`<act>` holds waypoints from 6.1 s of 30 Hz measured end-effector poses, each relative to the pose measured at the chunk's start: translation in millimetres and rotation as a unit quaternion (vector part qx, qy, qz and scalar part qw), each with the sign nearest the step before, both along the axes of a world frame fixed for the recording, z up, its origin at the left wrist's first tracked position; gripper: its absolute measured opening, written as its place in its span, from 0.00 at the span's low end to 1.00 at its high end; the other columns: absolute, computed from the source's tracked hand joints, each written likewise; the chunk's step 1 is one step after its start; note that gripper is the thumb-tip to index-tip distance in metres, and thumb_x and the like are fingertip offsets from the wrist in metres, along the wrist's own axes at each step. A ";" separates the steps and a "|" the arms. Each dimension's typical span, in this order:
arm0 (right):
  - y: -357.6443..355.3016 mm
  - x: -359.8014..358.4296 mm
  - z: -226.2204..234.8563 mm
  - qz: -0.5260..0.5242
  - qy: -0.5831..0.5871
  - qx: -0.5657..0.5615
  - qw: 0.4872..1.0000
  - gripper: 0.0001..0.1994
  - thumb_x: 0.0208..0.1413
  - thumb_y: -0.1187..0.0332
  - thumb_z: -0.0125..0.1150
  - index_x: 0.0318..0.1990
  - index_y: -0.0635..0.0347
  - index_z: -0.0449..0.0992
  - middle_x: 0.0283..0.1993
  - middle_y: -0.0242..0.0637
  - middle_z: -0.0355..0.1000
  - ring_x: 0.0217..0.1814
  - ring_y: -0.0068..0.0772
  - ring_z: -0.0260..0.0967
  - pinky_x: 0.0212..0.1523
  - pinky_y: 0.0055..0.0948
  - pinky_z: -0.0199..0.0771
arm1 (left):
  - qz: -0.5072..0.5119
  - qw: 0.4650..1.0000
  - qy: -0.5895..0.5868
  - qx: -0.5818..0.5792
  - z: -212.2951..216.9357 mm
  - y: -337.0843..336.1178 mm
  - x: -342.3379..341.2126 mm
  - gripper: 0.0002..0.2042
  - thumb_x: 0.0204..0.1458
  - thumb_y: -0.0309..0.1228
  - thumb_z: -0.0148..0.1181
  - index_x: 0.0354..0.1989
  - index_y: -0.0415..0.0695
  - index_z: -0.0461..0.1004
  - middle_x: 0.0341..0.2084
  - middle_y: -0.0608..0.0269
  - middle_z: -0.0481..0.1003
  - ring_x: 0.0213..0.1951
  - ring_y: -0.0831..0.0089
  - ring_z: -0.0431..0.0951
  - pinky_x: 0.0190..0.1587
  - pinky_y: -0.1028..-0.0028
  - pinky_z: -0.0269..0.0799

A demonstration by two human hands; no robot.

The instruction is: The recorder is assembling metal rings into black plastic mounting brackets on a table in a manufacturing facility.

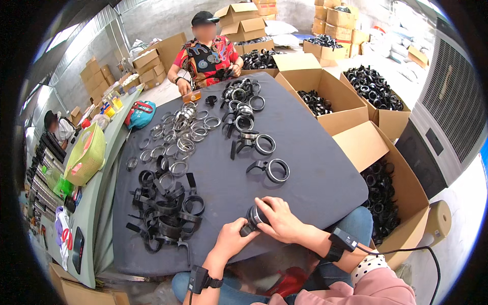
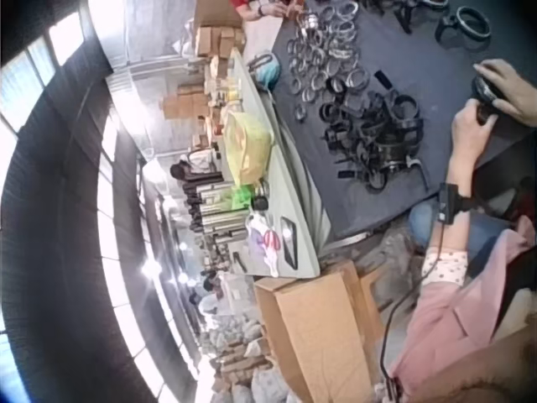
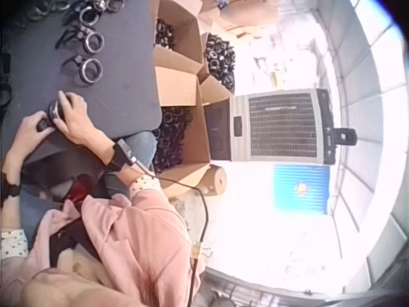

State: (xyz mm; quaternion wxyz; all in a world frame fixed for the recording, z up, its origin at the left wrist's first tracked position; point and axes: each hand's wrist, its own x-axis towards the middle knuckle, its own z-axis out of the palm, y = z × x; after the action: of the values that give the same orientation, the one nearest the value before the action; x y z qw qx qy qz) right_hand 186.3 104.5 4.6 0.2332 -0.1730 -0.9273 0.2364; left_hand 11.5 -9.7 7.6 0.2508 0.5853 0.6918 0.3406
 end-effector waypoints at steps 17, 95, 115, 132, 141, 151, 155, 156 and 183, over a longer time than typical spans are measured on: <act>6.9 -24.2 0.7 0.091 -0.060 0.016 0.994 0.39 0.48 0.61 0.60 0.66 0.71 0.53 0.67 0.62 0.51 0.71 0.64 0.47 0.68 0.54 0.50 | -0.013 1.000 -0.018 -0.016 -8.6 4.1 -11.5 0.15 0.48 0.37 0.66 0.37 0.39 0.73 0.28 0.45 0.77 0.33 0.45 0.78 0.34 0.58 0.73; 73.8 -244.1 79.1 0.059 0.076 -0.375 0.922 0.10 0.57 0.70 0.60 0.42 0.67 0.74 0.30 0.34 0.73 0.26 0.21 0.68 0.27 0.22 0.67 | 0.238 0.944 0.102 0.205 15.6 -34.9 -78.3 0.14 0.42 0.34 0.70 0.34 0.43 0.76 0.32 0.59 0.76 0.38 0.58 0.76 0.46 0.62 0.71; 5.9 28.3 2.6 -0.132 0.025 -0.330 0.934 0.09 0.53 0.70 0.66 0.31 0.65 0.71 0.28 0.35 0.72 0.27 0.24 0.68 0.30 0.25 0.68 | 0.278 0.908 0.226 0.217 -3.5 -9.8 -58.6 0.06 0.51 0.28 0.63 0.33 0.39 0.76 0.39 0.55 0.74 0.43 0.53 0.72 0.46 0.60 0.68; -11.3 -0.2 25.6 -0.058 0.164 -0.492 0.853 0.08 0.57 0.76 0.60 0.41 0.64 0.69 0.33 0.35 0.70 0.29 0.24 0.70 0.30 0.24 0.70 | 0.316 0.877 0.238 0.273 18.3 -14.9 -58.9 0.07 0.48 0.29 0.62 0.27 0.40 0.72 0.34 0.59 0.73 0.41 0.57 0.71 0.45 0.59 0.64; 18.2 46.2 17.9 -0.110 0.085 -0.572 0.808 0.18 0.60 0.71 0.56 0.57 0.68 0.67 0.33 0.35 0.72 0.27 0.21 0.68 0.25 0.20 0.67 | 0.125 0.954 0.237 0.134 38.5 -27.0 -7.7 0.07 0.46 0.31 0.62 0.23 0.42 0.72 0.24 0.54 0.76 0.38 0.53 0.76 0.61 0.52 0.57; 8.4 62.1 4.5 -0.128 -0.069 0.006 0.989 0.40 0.42 0.53 0.72 0.61 0.66 0.64 0.61 0.53 0.60 0.63 0.54 0.58 0.60 0.46 0.62 | 0.079 0.968 0.223 -0.087 30.1 -23.8 -2.0 0.24 0.38 0.42 0.73 0.40 0.39 0.74 0.35 0.51 0.77 0.42 0.54 0.74 0.48 0.62 0.71; 1.4 49.7 -7.2 -0.039 -0.062 0.054 0.996 0.36 0.43 0.61 0.69 0.62 0.62 0.63 0.63 0.49 0.60 0.65 0.53 0.56 0.62 0.46 0.58 | 0.026 0.986 0.140 -0.082 35.2 -31.0 -21.2 0.26 0.35 0.32 0.76 0.45 0.39 0.74 0.38 0.53 0.77 0.43 0.57 0.74 0.50 0.63 0.72; -0.5 46.6 -6.6 -0.033 -0.018 0.078 0.996 0.35 0.43 0.65 0.68 0.61 0.62 0.64 0.63 0.48 0.60 0.64 0.52 0.57 0.61 0.44 0.58 | 0.027 0.986 0.141 -0.082 32.0 -31.6 -26.0 0.26 0.35 0.32 0.76 0.45 0.39 0.74 0.38 0.53 0.77 0.43 0.57 0.74 0.50 0.63 0.72; -3.2 45.2 44.5 0.029 0.274 0.186 0.943 0.55 0.35 0.75 0.76 0.72 0.54 0.44 0.62 0.56 0.62 0.61 0.59 0.65 0.57 0.50 0.71 | 0.009 0.998 0.003 0.061 -6.5 -9.2 12.5 0.10 0.55 0.33 0.55 0.30 0.38 0.70 0.23 0.43 0.73 0.31 0.42 0.74 0.33 0.54 0.69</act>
State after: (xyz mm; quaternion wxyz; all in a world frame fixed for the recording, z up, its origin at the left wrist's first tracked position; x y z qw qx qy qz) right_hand 231.5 101.3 49.2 0.4994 -0.0277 -0.8596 0.1044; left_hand 24.0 -18.9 1.1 0.2094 0.5943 0.6756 0.3828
